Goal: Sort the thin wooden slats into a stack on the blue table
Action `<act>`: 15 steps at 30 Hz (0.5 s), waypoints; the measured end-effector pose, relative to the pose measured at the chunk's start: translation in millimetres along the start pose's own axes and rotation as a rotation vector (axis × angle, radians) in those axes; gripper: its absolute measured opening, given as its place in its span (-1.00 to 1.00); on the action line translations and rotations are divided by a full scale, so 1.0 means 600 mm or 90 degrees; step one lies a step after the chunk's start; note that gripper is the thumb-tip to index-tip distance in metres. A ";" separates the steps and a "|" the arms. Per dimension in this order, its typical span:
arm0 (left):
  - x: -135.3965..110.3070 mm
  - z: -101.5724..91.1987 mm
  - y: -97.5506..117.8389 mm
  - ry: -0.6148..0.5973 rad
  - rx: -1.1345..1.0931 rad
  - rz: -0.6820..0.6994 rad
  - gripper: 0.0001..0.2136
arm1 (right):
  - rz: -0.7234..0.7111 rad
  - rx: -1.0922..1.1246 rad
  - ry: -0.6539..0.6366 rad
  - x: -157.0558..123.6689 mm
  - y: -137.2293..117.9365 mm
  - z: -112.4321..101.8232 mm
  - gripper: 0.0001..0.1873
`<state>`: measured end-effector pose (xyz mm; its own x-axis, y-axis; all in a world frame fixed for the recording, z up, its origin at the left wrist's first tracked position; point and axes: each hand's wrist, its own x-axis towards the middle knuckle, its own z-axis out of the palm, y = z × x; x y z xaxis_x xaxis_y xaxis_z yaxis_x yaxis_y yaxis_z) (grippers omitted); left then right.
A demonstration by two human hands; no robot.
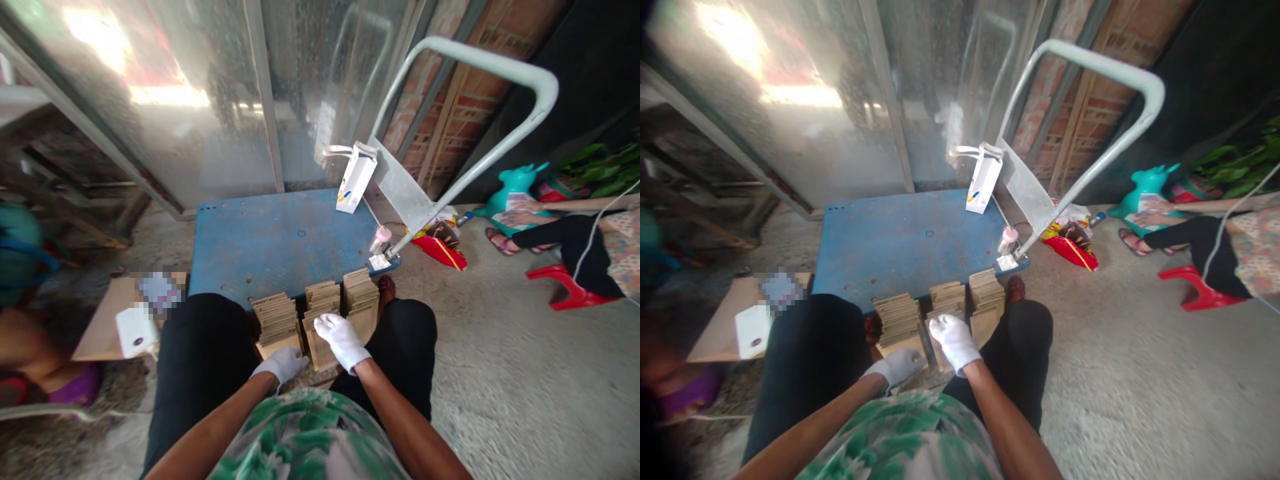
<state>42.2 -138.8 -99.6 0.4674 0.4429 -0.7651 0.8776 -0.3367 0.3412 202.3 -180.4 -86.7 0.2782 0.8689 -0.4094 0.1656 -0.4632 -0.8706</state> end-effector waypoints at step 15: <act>-0.043 -0.015 0.010 0.014 -0.033 -0.051 -0.59 | 0.081 -0.328 -0.062 0.012 0.026 0.003 -0.57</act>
<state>36.5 -145.0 -73.1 0.3966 0.4847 -0.7796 0.9166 -0.2563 0.3069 205.2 -180.9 -103.9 0.2407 0.8016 -0.5473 0.5857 -0.5696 -0.5767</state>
